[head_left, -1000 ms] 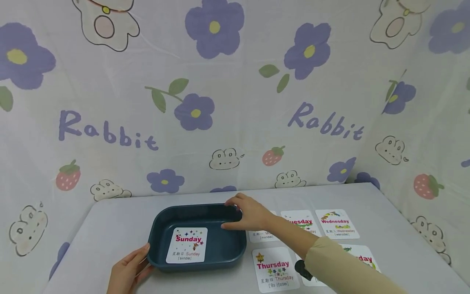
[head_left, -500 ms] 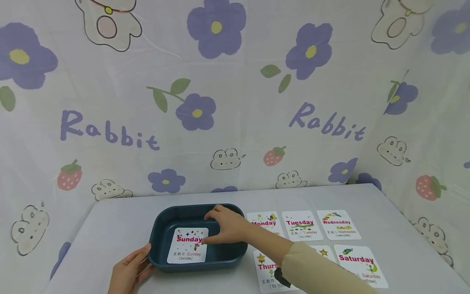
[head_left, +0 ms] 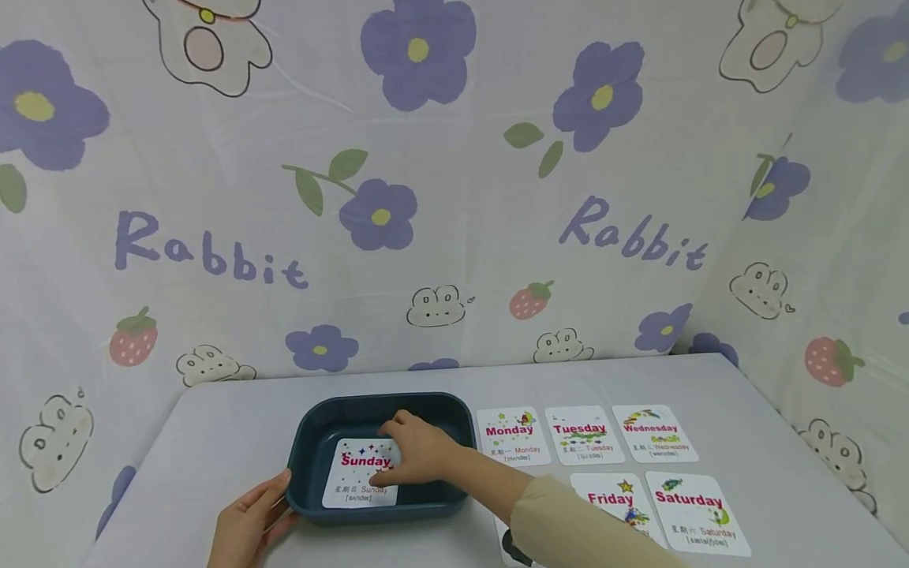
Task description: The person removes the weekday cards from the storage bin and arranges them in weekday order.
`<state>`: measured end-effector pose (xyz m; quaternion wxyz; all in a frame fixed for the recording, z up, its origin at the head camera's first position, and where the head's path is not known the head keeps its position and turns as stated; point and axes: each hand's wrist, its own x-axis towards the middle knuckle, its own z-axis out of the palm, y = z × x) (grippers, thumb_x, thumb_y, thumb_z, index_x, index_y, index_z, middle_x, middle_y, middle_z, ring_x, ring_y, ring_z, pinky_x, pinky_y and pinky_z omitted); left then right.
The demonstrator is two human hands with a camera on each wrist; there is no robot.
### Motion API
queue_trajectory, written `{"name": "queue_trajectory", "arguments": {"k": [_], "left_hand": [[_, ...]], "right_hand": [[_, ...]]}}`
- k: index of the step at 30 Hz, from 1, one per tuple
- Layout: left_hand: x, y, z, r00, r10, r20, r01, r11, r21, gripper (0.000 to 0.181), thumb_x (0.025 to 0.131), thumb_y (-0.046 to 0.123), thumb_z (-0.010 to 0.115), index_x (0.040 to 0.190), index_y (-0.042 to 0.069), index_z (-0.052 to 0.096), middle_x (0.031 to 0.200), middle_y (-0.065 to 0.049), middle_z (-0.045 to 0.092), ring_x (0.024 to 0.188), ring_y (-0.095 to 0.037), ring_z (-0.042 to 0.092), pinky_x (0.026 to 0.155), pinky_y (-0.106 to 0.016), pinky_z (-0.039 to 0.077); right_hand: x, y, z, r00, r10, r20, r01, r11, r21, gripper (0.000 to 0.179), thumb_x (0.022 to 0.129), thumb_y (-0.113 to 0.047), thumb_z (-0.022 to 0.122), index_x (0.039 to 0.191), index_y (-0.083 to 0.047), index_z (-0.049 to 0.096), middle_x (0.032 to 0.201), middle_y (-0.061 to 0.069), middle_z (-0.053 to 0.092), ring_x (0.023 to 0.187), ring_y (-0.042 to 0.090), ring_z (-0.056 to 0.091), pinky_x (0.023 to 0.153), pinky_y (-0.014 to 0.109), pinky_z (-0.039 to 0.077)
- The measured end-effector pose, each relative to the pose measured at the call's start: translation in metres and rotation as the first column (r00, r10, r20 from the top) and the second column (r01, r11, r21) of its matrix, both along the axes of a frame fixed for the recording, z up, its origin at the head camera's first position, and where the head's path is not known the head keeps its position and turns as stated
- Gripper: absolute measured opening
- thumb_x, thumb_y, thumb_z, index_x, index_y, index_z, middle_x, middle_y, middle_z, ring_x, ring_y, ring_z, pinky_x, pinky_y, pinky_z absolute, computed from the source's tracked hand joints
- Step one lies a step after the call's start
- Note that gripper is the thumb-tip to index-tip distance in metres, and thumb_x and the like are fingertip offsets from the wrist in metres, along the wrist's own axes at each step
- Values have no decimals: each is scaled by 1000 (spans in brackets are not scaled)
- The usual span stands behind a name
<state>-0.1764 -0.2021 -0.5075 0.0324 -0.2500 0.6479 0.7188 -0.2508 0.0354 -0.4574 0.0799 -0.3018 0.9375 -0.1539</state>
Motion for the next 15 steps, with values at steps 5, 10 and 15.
{"name": "queue_trajectory", "arguments": {"k": [5,10,15], "left_hand": [[-1,-1,-1,1000,-2,2,2,1000,0,89,70,53,73,132,-4,45,130,-17,51,92,-11,62,83,-39,52],[0,0,-1,1000,-5,5,5,1000,-3,86,73,51,72,132,-5,45,131,-17,50,91,-11,62,83,-38,53],[-1,0,-2,1000,-5,7,5,1000,-20,84,75,51,70,132,-5,45,134,-20,46,104,-26,61,82,-39,53]], "right_hand": [[1,-15,-9,1000,-2,28,1,999,44,73,70,-59,70,125,-14,54,115,2,51,95,12,47,75,31,51],[3,-23,-14,999,-22,37,20,998,63,73,68,-59,72,123,-15,55,113,1,51,93,12,45,75,32,51],[3,-26,-17,1000,-19,-12,20,994,110,80,65,-59,75,127,-14,52,114,2,49,98,13,43,76,31,52]]}}
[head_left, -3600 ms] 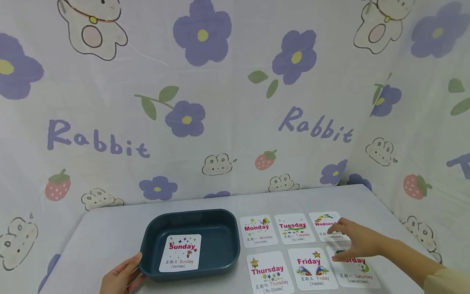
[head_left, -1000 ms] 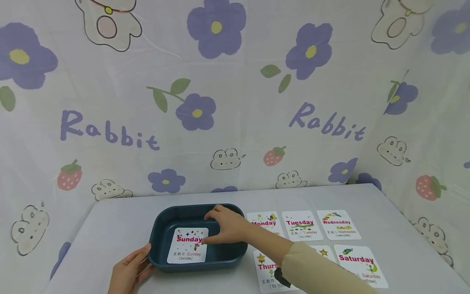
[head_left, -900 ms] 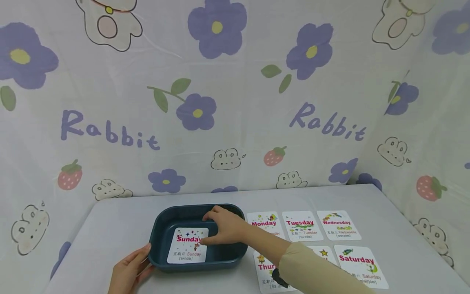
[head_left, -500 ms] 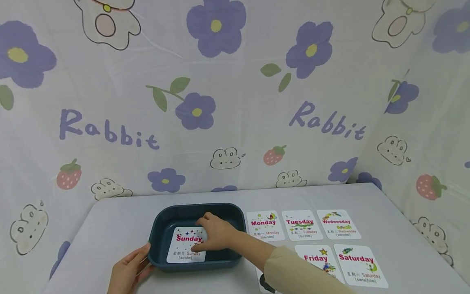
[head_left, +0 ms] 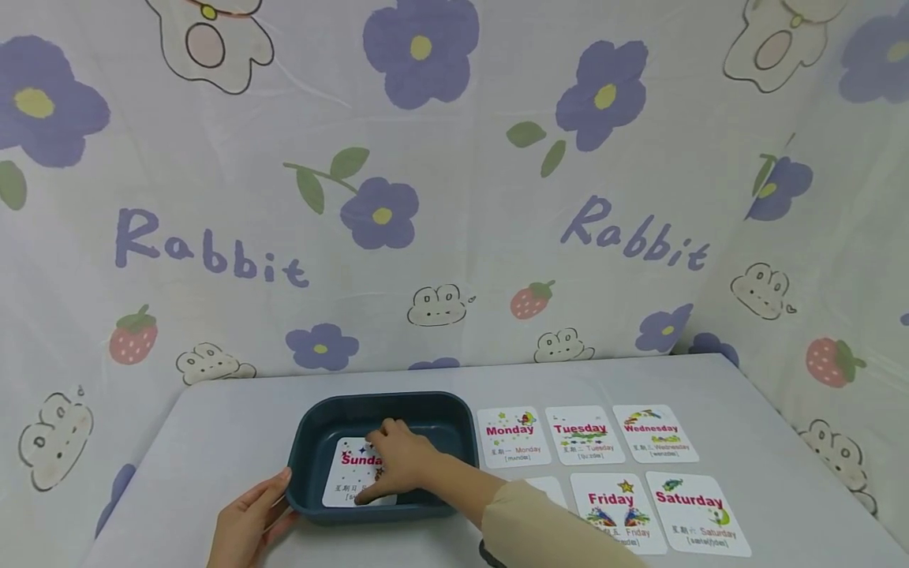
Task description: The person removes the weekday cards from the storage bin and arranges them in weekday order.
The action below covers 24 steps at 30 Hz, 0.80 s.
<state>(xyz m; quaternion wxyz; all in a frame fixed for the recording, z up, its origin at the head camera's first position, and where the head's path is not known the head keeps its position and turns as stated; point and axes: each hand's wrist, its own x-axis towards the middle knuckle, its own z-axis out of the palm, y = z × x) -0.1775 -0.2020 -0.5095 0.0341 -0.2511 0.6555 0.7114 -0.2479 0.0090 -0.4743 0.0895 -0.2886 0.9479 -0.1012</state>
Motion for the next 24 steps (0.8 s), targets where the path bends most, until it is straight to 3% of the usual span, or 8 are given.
{"name": "queue_trajectory", "arguments": {"k": [5,14,19,22,24], "left_hand": [[-1,1,0,1000,-3,6,4,1000,-8,88,73,54,70,132,-5,44,137,-21,39,122,-38,42,83,-40,52],[1,1,3,1000,8,4,-8,1000,-3,85,74,51,71,132,-5,45,136,-20,42,122,-37,43,82,-40,53],[1,0,4,1000,18,1,-18,1000,11,84,72,49,73,132,-4,46,131,-16,51,102,-23,61,81,-39,54],[1,0,4,1000,26,5,-26,999,19,82,72,47,75,131,-4,47,122,-9,59,89,-11,62,80,-39,54],[2,0,4,1000,27,8,-27,999,22,83,71,47,75,130,-4,48,119,-7,61,87,-10,62,80,-39,54]], "right_hand": [[3,-4,-2,997,26,-67,-21,997,76,85,64,-57,76,131,-12,49,120,4,46,103,15,42,79,28,52],[5,-12,-6,997,8,-80,0,994,109,89,63,-57,77,132,-10,46,122,6,44,106,16,42,84,30,50],[3,-13,-7,997,-59,-44,62,996,68,92,59,-55,81,131,-10,47,120,6,43,104,17,40,83,31,50],[3,-14,-8,996,-86,-31,87,995,49,92,56,-53,83,129,-10,48,118,6,42,103,18,39,83,31,50],[2,-16,-9,996,-90,-30,91,995,37,91,55,-52,85,128,-10,49,116,7,41,102,19,38,83,30,49]]}}
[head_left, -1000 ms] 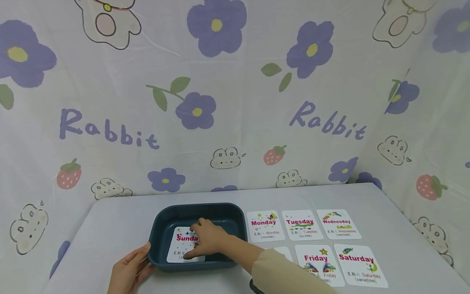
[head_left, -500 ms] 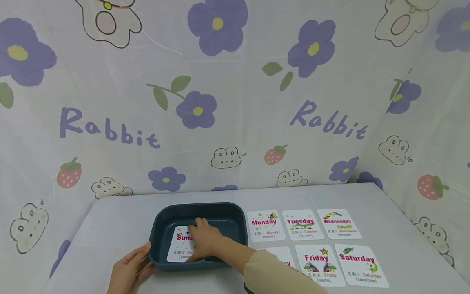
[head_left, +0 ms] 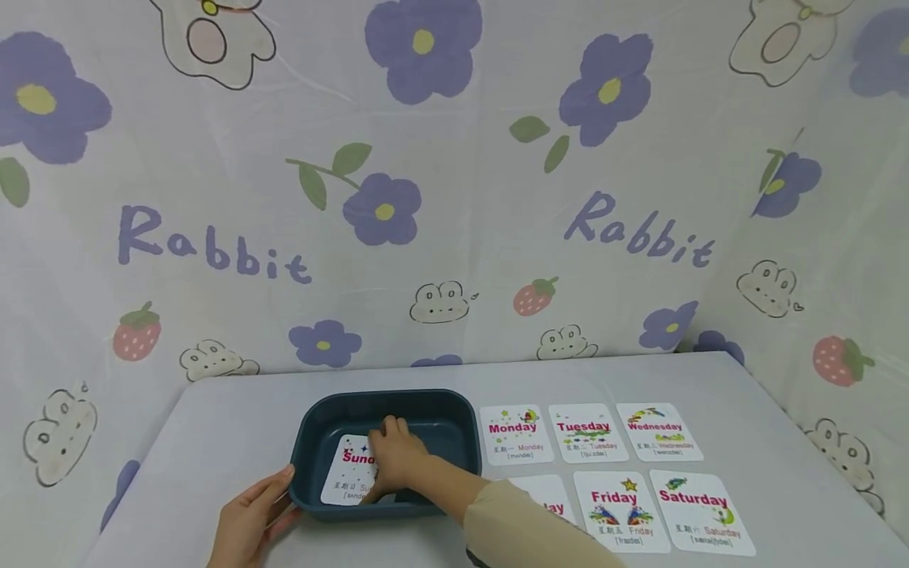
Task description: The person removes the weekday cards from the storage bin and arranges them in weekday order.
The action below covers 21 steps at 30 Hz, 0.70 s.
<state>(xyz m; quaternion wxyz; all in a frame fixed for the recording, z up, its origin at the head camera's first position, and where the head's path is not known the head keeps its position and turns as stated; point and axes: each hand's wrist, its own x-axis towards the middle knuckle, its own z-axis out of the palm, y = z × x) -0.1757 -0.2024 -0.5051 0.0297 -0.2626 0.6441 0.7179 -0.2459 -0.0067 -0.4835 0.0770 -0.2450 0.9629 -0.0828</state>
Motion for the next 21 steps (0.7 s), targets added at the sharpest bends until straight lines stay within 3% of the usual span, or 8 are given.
{"name": "queue_trajectory", "arguments": {"k": [8,14,21], "left_hand": [[0,1,0,1000,-13,1,13,1000,-2,86,69,49,76,131,-4,47,126,-14,56,90,-12,63,81,-39,54],[-1,0,-1,1000,-1,-4,1,1000,11,84,69,48,76,130,-4,48,111,-2,64,86,-9,63,80,-38,54],[-1,0,-3,1000,4,-9,-4,1000,3,83,70,47,76,128,-6,50,107,-3,66,90,-14,64,80,-40,54]], "right_hand": [[-3,-3,0,1000,-18,8,19,999,-28,92,50,-50,87,125,-9,51,112,6,42,101,19,39,88,33,46],[-5,-6,3,1000,-7,19,7,1000,-5,90,50,-51,87,123,-13,50,112,5,44,100,18,39,90,33,44],[-7,-11,4,999,27,45,-28,999,24,83,51,-50,87,118,-16,51,109,1,43,97,15,38,87,28,43]]}}
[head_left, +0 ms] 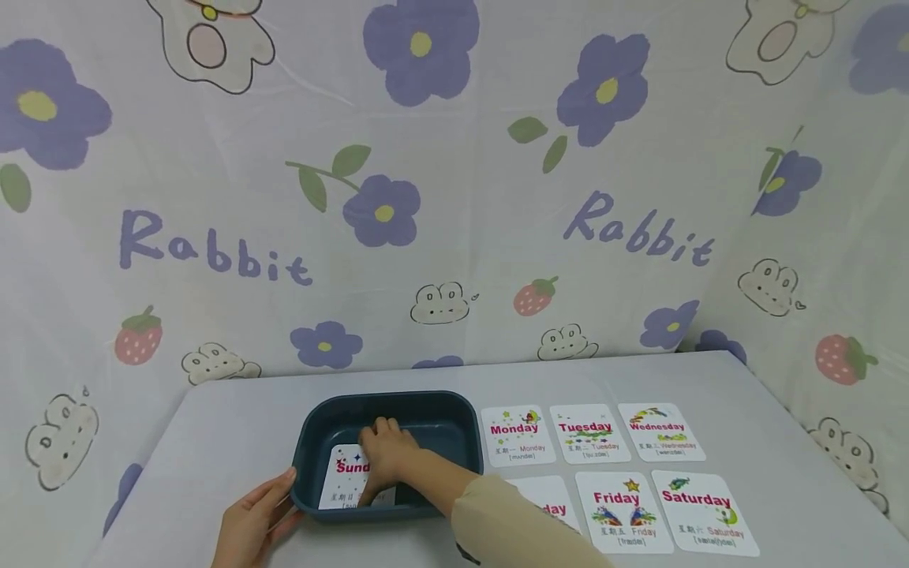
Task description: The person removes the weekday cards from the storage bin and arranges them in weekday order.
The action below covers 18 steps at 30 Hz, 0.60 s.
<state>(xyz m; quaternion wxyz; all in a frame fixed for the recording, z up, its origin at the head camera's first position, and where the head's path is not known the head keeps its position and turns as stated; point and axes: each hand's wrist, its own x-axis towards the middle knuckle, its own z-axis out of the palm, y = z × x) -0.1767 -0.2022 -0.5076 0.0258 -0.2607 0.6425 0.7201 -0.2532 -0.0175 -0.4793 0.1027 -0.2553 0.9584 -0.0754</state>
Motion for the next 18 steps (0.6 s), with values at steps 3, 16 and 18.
{"name": "queue_trajectory", "arguments": {"k": [3,16,18], "left_hand": [[0,1,0,1000,5,6,-5,1000,-4,82,71,47,75,128,-6,49,104,-1,66,86,-11,63,79,-39,55],[0,1,-1,1000,1,3,-1,1000,-15,74,77,44,71,128,-6,50,104,-3,67,83,-10,64,79,-38,54],[0,2,0,1000,2,4,-2,1000,-16,75,77,44,71,128,-6,49,104,-4,67,83,-10,64,79,-38,54]], "right_hand": [[0,0,0,1000,14,12,-14,1000,-10,82,52,-48,87,118,-16,50,110,1,43,97,14,37,87,27,43],[-3,4,-2,984,177,-21,-176,984,16,80,60,-48,83,125,-12,51,112,0,43,97,12,37,86,19,40],[-3,5,-2,981,193,-23,-192,981,14,80,61,-48,82,125,-11,51,111,0,43,98,11,36,85,18,40]]}}
